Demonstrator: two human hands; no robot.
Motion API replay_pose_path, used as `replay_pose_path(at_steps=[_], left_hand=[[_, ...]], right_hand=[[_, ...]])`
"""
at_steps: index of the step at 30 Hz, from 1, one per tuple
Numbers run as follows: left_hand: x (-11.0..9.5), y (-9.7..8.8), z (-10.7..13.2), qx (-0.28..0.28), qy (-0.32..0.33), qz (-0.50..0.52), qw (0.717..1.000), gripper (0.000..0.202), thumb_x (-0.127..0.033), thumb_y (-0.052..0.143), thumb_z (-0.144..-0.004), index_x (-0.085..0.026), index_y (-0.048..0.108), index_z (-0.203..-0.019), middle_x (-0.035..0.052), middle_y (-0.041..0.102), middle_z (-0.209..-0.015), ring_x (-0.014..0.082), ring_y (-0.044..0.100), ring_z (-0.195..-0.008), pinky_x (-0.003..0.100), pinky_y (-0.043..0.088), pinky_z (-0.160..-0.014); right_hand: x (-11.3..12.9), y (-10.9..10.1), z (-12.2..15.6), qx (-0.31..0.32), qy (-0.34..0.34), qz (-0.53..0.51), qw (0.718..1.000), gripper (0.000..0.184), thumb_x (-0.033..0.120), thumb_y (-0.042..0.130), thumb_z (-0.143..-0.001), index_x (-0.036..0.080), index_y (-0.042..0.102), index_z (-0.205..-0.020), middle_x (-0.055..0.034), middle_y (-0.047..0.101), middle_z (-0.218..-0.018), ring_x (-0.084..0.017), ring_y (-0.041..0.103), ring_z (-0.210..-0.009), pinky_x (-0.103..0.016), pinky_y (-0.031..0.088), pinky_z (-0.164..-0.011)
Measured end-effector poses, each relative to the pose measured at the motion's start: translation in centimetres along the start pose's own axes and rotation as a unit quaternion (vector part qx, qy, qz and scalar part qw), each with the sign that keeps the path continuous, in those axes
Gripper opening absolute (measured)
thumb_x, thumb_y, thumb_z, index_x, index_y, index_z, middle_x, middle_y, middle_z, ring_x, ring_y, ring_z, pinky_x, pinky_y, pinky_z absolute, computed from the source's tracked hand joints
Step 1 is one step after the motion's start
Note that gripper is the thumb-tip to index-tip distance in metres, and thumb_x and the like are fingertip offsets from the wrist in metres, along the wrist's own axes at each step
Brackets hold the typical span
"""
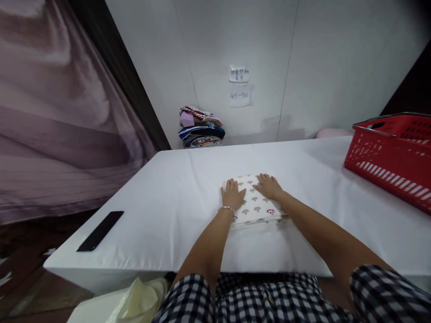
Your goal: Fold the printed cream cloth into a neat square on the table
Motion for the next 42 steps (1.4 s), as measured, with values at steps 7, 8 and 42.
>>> replay_pose_path(at_steps=[7,8,42], left_hand=[[0.4,0.4,0.0,-0.017,0.006,0.012,1.000,0.060,-0.051,0.029,-0.091,-0.020,0.031,-0.142,0.0071,0.019,-0.155,0.0240,0.009,-0.143,0.054,0.015,-0.113],[0.4,0.3,0.0,-0.019,0.005,0.016,1.000,0.060,-0.051,0.030,-0.091,-0.020,0.032,-0.142,0.0071,0.019,-0.155,0.0238,0.009,-0.143,0.053,0.017,-0.112],[5.5,-6.1,-0.1,-0.105,-0.015,0.056,0.993,0.047,-0.037,0.049,-0.089,-0.014,0.047,-0.129,0.0130,0.047,-0.139,0.0229,0.040,-0.130,0.038,0.028,-0.111]], right_hand=[[-3.3,1.4,-0.5,-0.003,0.032,-0.009,0.999,0.063,0.053,0.027,-0.092,0.016,0.033,-0.142,-0.0105,0.023,-0.153,-0.026,0.015,-0.140,-0.053,0.013,-0.110],[-3.2,1.4,-0.6,-0.004,0.032,-0.020,0.999,0.063,0.053,0.028,-0.091,0.016,0.033,-0.142,-0.0108,0.023,-0.153,-0.026,0.015,-0.140,-0.053,0.012,-0.110],[-5.3,0.5,10.7,-0.197,0.043,-0.393,0.897,0.042,0.045,0.048,-0.083,0.023,0.063,-0.115,-0.0089,0.064,-0.116,-0.025,0.061,-0.099,-0.039,0.052,-0.078]])
Point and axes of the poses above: each hand's wrist, its own z-axis away from the middle knuckle, its own y-axis out of the palm, x = y × z, the point moved 10 cm from there along -z, towards the middle knuckle
